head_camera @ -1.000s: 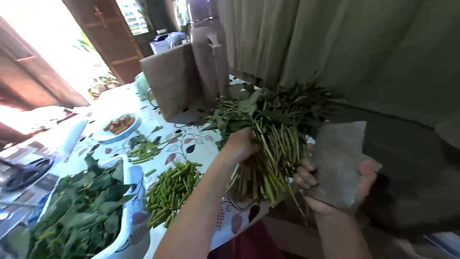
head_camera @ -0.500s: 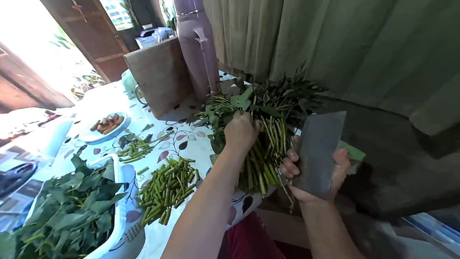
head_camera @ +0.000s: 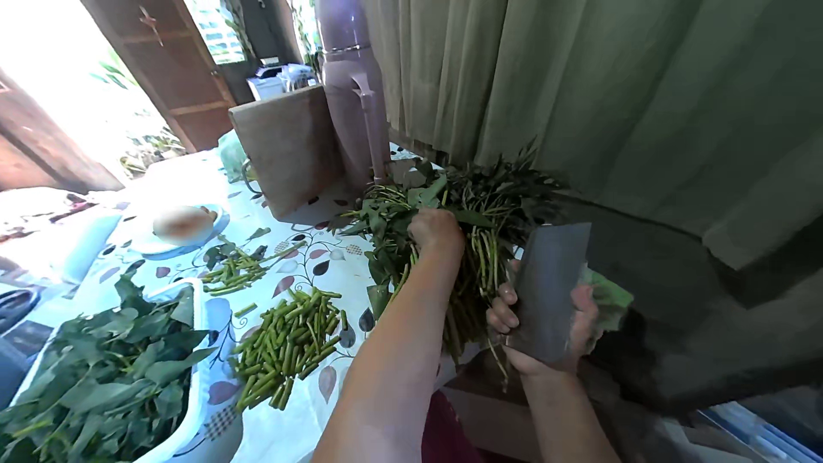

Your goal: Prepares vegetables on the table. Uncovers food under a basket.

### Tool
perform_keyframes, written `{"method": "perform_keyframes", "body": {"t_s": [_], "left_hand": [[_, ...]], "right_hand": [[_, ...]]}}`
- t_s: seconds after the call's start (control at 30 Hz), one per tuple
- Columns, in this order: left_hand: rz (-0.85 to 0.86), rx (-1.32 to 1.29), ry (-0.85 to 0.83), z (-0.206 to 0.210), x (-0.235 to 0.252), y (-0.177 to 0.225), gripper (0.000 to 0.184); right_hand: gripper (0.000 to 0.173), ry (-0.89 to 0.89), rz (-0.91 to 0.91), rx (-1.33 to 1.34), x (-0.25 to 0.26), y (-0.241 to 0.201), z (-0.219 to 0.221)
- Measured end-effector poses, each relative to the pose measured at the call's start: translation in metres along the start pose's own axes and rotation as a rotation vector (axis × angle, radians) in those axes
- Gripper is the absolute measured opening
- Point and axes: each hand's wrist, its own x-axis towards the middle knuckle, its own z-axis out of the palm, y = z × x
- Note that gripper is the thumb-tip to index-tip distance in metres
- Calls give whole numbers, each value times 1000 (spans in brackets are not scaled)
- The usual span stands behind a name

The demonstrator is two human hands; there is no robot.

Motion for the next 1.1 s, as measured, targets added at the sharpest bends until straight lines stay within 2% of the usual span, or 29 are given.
{"method": "perform_keyframes", "body": {"t_s": [0.1, 0.2, 0.3, 0.4, 0.47, 0.57, 0.7, 0.77, 0.93, 1.1], "left_hand": [[9, -44, -8, -17, -7, -9, 25], [-18, -117, 16, -31, -4, -35, 29], [-96, -269, 37, -33, 3, -67, 39], [-145, -449, 63, -28, 11, -93, 47], [-146, -612, 103, -24, 17, -106, 43], [-119, -919, 104, -32, 9, -117, 27], [-34, -1313, 43, -55, -10, -126, 20], [1, -1447, 79, -66, -16, -124, 19], [74, -1708, 260, -87, -26, -109, 50], [195, -1768, 325, -109, -41, -103, 34]], "right_hand": [[75, 0, -2, -10, -1, -2, 0], [72, -32, 40, -10, 1, -6, 10], [76, -154, 152, -53, 9, -12, 30], [83, -273, 339, -79, 23, -5, 54], [83, -315, 459, -83, 35, 10, 67], [80, -271, 537, -121, 47, 31, 80], [79, -242, 490, -80, 56, 44, 86], [76, -220, 444, -56, 58, 46, 87], [77, -219, 379, -82, 54, 37, 91], [82, -391, 386, -15, 43, 16, 92]]}}
